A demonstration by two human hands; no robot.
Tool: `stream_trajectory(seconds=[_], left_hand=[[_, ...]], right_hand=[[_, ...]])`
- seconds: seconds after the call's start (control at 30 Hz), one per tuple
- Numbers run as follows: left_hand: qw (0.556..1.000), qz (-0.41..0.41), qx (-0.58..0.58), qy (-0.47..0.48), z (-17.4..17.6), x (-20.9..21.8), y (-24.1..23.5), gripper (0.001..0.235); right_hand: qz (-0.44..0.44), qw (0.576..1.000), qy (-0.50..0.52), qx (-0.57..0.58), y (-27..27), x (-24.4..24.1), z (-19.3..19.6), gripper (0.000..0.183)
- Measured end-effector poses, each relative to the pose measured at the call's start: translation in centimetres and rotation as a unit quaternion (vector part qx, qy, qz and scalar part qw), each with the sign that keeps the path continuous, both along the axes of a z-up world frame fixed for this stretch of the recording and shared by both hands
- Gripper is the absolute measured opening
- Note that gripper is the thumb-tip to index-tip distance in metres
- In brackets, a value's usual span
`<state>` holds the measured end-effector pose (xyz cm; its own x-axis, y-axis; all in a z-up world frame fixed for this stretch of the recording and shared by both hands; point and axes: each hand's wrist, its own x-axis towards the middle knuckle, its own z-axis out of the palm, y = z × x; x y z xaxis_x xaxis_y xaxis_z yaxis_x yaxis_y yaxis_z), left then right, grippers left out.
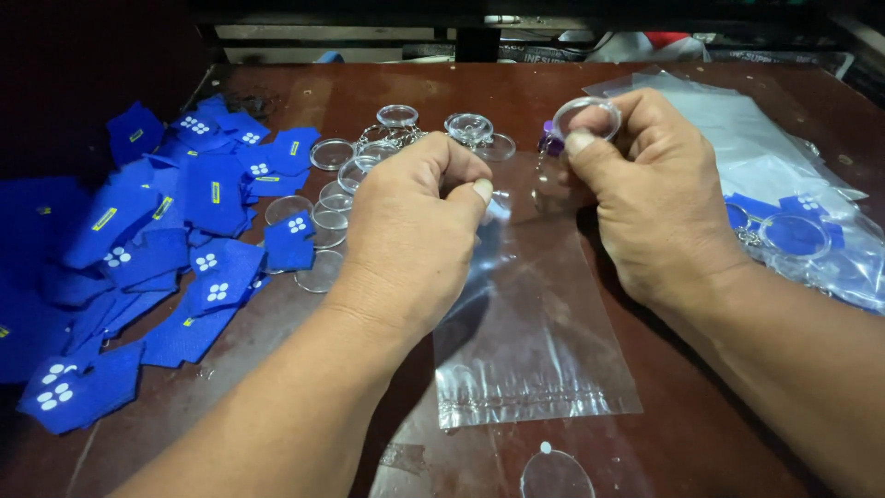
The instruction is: The person is manually packaging small clear circular keychains into individual plastic bags at a workspace.
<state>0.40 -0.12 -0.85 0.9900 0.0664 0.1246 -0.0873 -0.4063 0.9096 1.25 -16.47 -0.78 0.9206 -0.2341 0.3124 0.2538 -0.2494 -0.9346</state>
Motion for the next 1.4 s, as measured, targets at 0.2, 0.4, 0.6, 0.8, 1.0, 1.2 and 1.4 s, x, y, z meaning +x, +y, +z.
stream_trajectory(seconds=[0.2,0.4,0.6,0.8,1.0,1.2,1.4], left_hand=[[1.0,0.0,-0.001,0.011,0.3,-0.2,0.0,0.009],[1.0,-0.003,-0.006,0.006,0.1,-0.1,0.0,0.009],[0.998,-0.005,-0.051,0.033,0.7,-0.3,-0.1,0.008],[0.998,-0.001,-0.06,0.025,0.3,-0.1,-0.1,0.008],[0.998,-0.003,-0.053,0.018,0.5,-0.2,-0.1,0.009],[0.998,-0.004,-0.057,0.025,0.5,-0.1,-0.1,0.009],[0.999,0.003,-0.039,0.032,0.6,-0.2,-0.1,0.008]], right_hand=[[0.004,0.995,0.027,0.093,0.6,0.0,0.3,0.016],[-0.006,0.993,0.062,0.104,1.1,-0.6,1.1,0.027],[0.035,0.996,0.001,0.079,-0.1,0.1,-0.2,0.011],[0.056,0.998,0.032,0.009,0.4,0.1,-0.1,0.01],[0.059,0.997,0.044,0.035,0.6,-0.1,0.2,0.011],[0.061,0.996,0.061,0.016,0.7,-0.3,0.5,0.008],[0.055,0.997,0.051,0.03,0.7,-0.3,0.4,0.006]])
